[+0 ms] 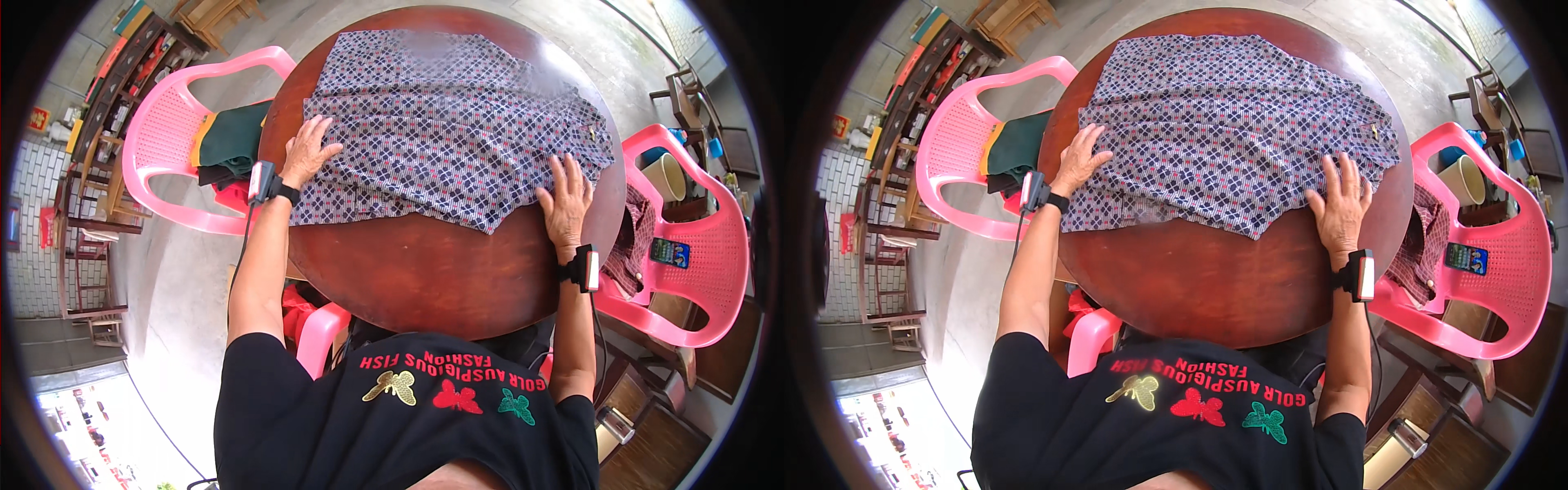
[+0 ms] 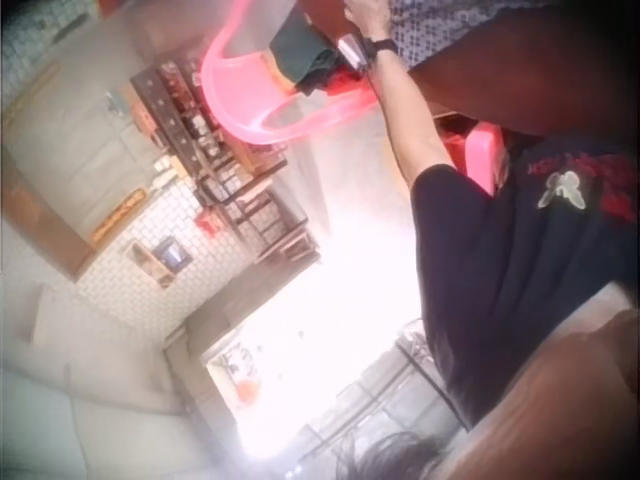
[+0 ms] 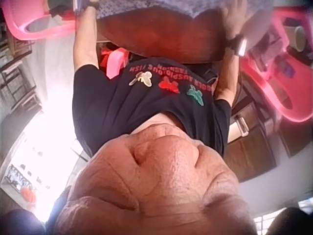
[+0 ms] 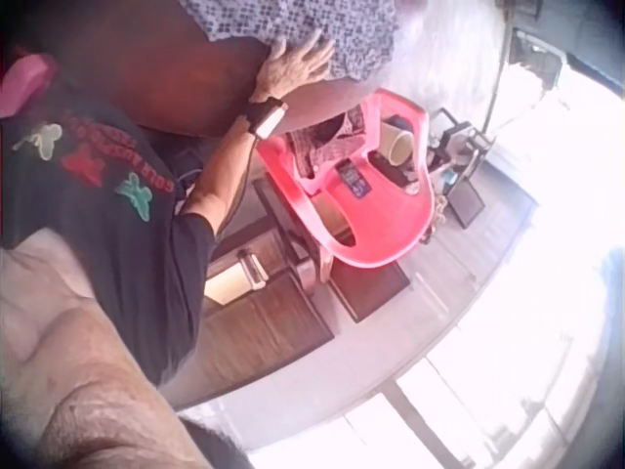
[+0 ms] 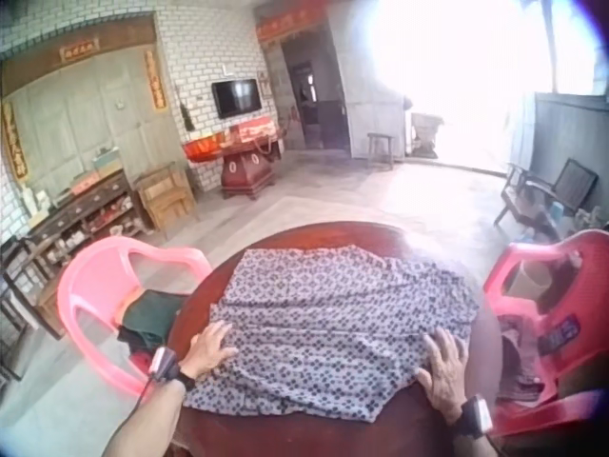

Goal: The person is buttoning a patterned shirt on a round table.

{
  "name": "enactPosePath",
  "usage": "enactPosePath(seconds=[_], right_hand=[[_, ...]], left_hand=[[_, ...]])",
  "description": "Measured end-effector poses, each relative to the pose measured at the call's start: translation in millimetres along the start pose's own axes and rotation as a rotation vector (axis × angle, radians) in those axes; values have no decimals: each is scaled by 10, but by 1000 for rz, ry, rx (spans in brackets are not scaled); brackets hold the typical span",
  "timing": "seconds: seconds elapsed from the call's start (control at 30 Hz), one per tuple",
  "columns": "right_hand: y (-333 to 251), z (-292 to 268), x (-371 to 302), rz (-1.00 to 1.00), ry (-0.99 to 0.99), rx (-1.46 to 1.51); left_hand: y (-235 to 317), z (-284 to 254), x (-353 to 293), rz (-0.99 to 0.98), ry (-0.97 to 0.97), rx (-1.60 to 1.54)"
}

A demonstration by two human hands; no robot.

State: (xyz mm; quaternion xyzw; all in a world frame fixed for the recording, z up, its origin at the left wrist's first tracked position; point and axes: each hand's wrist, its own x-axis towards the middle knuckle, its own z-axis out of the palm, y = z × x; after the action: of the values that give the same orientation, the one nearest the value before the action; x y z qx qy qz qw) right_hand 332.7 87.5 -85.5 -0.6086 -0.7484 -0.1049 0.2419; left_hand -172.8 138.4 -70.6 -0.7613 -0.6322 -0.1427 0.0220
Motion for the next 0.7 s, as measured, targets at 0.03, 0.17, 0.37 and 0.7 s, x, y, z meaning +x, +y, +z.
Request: enactPosePath(seconds=[0.03, 0.17, 0.37, 0.7], right_hand=[[71, -40, -34, 14, 84, 98], [179, 5, -25, 119, 220, 205], [177, 45, -53, 111, 232, 146], [109, -12, -10, 108, 249, 248]], left_hand=[[-38, 11, 98, 11, -5, 4], [-257, -82, 387, -113, 59, -238], [-249, -74, 523, -414, -86, -215], [-362, -6, 701, -537, -237, -113]])
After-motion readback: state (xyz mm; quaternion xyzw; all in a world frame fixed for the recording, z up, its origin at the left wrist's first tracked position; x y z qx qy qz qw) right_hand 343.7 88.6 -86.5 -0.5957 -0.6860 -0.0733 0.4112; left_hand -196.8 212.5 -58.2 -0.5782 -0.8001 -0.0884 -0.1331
